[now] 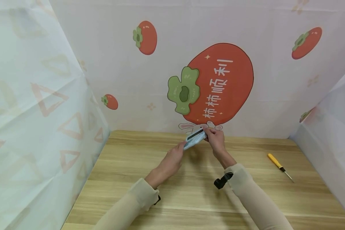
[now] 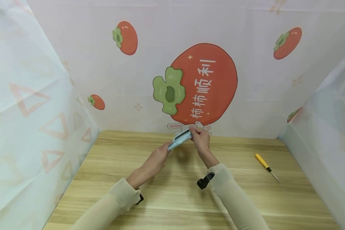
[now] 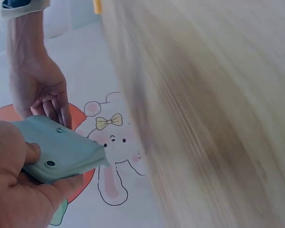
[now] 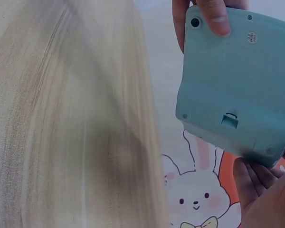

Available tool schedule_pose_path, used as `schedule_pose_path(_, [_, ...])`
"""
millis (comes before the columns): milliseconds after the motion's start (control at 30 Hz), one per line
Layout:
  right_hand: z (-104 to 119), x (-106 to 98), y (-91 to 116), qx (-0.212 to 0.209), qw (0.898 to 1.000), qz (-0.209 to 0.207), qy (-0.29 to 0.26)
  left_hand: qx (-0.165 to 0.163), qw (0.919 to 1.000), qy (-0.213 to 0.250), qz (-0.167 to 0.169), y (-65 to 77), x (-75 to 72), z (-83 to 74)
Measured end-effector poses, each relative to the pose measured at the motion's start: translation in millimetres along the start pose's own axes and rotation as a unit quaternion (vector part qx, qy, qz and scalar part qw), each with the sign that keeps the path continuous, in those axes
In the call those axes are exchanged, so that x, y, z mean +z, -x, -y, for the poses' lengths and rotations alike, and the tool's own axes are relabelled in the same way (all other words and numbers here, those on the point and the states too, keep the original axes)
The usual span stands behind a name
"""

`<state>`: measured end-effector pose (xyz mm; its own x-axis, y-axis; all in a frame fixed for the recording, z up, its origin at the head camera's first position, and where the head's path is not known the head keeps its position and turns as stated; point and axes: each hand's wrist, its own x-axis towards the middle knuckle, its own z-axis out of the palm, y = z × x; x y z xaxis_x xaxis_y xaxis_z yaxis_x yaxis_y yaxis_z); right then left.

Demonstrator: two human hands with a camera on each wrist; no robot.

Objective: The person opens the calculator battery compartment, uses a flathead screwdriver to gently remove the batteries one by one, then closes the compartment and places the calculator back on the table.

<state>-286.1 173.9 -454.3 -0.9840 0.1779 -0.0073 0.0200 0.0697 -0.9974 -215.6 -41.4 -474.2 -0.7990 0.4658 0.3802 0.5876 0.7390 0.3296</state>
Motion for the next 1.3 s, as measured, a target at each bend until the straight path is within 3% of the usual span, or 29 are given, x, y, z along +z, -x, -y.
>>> schedule_pose_path(167, [1,1,1,-0.015,1.000,0.003,-0.003,-0.029,0.9961,0.084,0.003,-2.3,-0.7,-2.1])
schedule_pose_path(333, [-1,1,-1,-0.012,0.999,0.031,-0.017,-0.072,0.9795,0.187,0.024,-2.8,-4.4,-4.2])
schedule_pose_path(433, [-3,1,-2,-0.008,0.998,0.048,-0.026,-0.089,0.9695,0.226,0.030,-2.7,-5.9,-4.3])
schedule_pose_path(767, [-7,-1,1,-0.002,0.997,0.080,-0.021,-0.128,0.9309,0.341,0.027,-1.2,-9.3,-4.2])
schedule_pose_path(967, [-13,-2,1,0.040,0.993,0.102,-0.049,-0.151,0.8924,0.423,0.042,0.0,-6.7,-0.7])
schedule_pose_path(1033, [-16,-3,1,0.050,0.990,0.110,-0.066,-0.156,0.8843,0.438,0.046,0.7,-6.6,-0.1])
schedule_pose_path(1133, [-19,-5,0,0.056,0.988,0.113,-0.087,-0.168,0.8797,0.442,0.049,1.0,-6.8,0.7])
schedule_pose_path(1300, [-20,-6,0,0.055,0.988,0.119,-0.081,-0.205,0.8850,0.417,0.035,-0.5,-6.6,0.3])
